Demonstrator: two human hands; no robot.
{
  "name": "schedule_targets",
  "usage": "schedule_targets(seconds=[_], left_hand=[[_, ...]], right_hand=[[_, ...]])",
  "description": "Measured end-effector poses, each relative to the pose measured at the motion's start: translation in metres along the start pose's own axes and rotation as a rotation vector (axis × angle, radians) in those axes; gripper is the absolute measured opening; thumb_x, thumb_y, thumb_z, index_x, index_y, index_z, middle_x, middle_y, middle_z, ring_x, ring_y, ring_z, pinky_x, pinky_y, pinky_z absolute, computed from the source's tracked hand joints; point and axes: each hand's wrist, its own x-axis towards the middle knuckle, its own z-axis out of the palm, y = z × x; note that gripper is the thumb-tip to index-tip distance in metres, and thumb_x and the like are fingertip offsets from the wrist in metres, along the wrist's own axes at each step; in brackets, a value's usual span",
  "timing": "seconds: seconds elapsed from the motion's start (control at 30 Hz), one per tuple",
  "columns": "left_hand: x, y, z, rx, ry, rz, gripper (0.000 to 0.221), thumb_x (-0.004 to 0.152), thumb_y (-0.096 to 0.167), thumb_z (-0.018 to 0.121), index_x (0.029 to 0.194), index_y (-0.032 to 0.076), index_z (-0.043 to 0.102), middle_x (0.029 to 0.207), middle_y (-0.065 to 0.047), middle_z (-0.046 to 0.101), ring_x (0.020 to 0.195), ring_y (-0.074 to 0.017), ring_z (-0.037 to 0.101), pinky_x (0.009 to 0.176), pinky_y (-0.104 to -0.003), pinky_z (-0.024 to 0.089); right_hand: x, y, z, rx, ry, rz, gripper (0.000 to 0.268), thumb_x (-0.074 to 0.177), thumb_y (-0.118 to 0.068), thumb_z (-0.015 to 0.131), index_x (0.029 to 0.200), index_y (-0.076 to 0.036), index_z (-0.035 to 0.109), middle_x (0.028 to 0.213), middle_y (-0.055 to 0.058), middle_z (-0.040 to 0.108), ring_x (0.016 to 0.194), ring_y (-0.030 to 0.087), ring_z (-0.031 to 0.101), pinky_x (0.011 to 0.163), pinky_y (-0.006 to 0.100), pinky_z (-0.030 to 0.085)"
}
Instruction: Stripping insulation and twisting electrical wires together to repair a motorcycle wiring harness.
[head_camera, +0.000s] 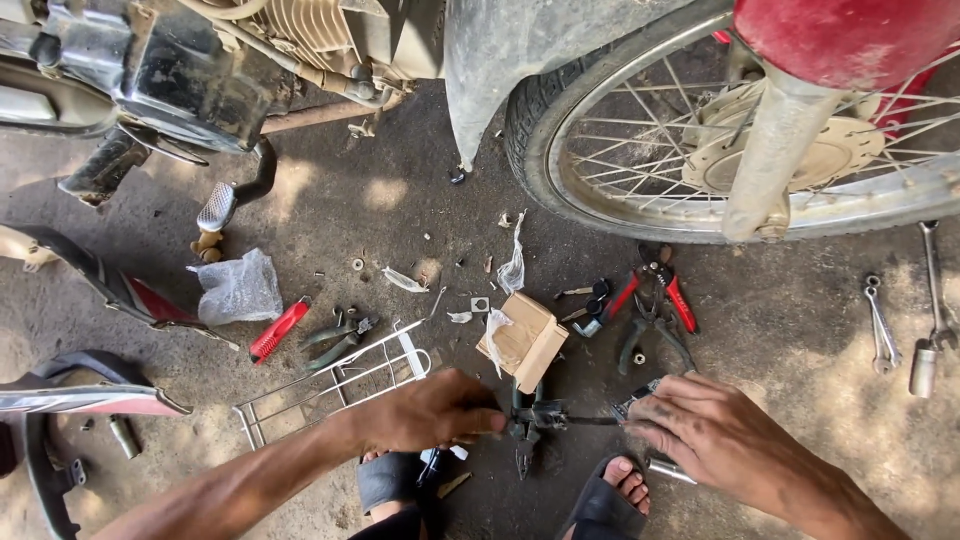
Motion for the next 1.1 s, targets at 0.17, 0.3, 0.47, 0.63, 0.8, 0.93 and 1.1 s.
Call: schedule_targets(seconds=[0.17, 0.3, 0.47, 0.63, 0.8, 0.93, 1.1], left_hand=[[-0.024, -0.016, 0.005, 0.314, 0.331, 0.529, 0.031, 0.107, 0.023, 0.054, 0.091, 0.001, 0.069, 0.076, -0.009, 0.073, 0.053, -0.0209, 0.069, 0.041, -0.032, 0.053], [-0.070, -0.087, -0.040, 0.421, 0.671, 0.312, 0.019, 0.099, 0.020, 0.059, 0.109, 0.014, 0.074, 0.090, -0.002, 0.077, 0.061, -0.0149, 0.075, 0.054, -0.030, 0.064], [-0.097, -0.163, -0.087, 0.302, 0.972, 0.024, 0.028, 0.096, 0.030, 0.067, 0.079, 0.009, 0.072, 0.062, 0.003, 0.039, 0.058, -0.0118, 0.033, 0.052, -0.034, 0.030], [-0.023, -0.159, -0.079, 1.126, 1.101, -0.324, 0.071, 0.095, 0.056, 0.050, 0.150, 0.011, 0.046, 0.132, -0.017, 0.065, 0.114, -0.0384, 0.067, 0.091, -0.054, 0.058], [0.049, -0.058, -0.003, 1.109, 0.977, 0.439, 0.094, 0.076, 0.030, 0.062, 0.161, 0.018, 0.023, 0.172, -0.010, 0.007, 0.160, -0.0286, 0.001, 0.128, -0.060, 0.000], [0.082, 0.007, 0.024, 0.894, 0.657, 0.738, 0.084, 0.091, 0.051, 0.073, 0.158, 0.015, 0.036, 0.165, -0.016, 0.034, 0.155, -0.0339, 0.024, 0.123, -0.062, 0.016], [0.073, 0.016, -0.008, 0.050, 0.244, 0.545, 0.022, 0.099, 0.020, 0.063, 0.115, 0.006, 0.067, 0.096, -0.007, 0.069, 0.083, -0.0189, 0.063, 0.074, -0.034, 0.050]], right_hand=[[-0.030, 0.019, 0.012, -0.179, 0.027, -0.152, 0.023, 0.097, -0.020, 0.066, 0.120, -0.016, 0.063, 0.094, 0.001, 0.076, 0.078, 0.018, 0.071, 0.074, 0.039, 0.056], [-0.116, 0.109, 0.008, -0.091, -0.137, 0.622, 0.047, 0.087, -0.048, 0.052, 0.130, -0.039, 0.070, 0.120, -0.008, 0.077, 0.113, 0.010, 0.069, 0.112, 0.041, 0.043], [-0.160, 0.082, 0.021, -0.183, 0.414, 0.448, 0.013, 0.095, -0.012, 0.069, 0.106, -0.010, 0.075, 0.106, -0.002, 0.077, 0.092, 0.017, 0.072, 0.094, 0.031, 0.056], [-0.135, 0.081, 0.046, 0.230, 0.425, 0.478, 0.027, 0.090, -0.013, 0.071, 0.117, -0.015, 0.075, 0.109, -0.001, 0.079, 0.089, 0.010, 0.078, 0.076, 0.020, 0.064], [-0.074, 0.039, 0.056, 0.380, 0.374, 0.328, 0.017, 0.093, -0.018, 0.068, 0.109, -0.016, 0.074, 0.100, 0.002, 0.081, 0.077, 0.009, 0.080, 0.064, 0.021, 0.071], [-0.019, -0.006, 0.036, 0.496, 0.292, 0.392, 0.027, 0.096, -0.031, 0.063, 0.105, -0.011, 0.080, 0.094, 0.001, 0.082, 0.083, 0.013, 0.080, 0.072, 0.027, 0.067], [-0.020, 0.022, 0.071, 0.909, 0.407, 0.481, 0.020, 0.095, -0.019, 0.067, 0.108, -0.008, 0.078, 0.088, 0.004, 0.075, 0.066, 0.012, 0.072, 0.054, 0.021, 0.064]])
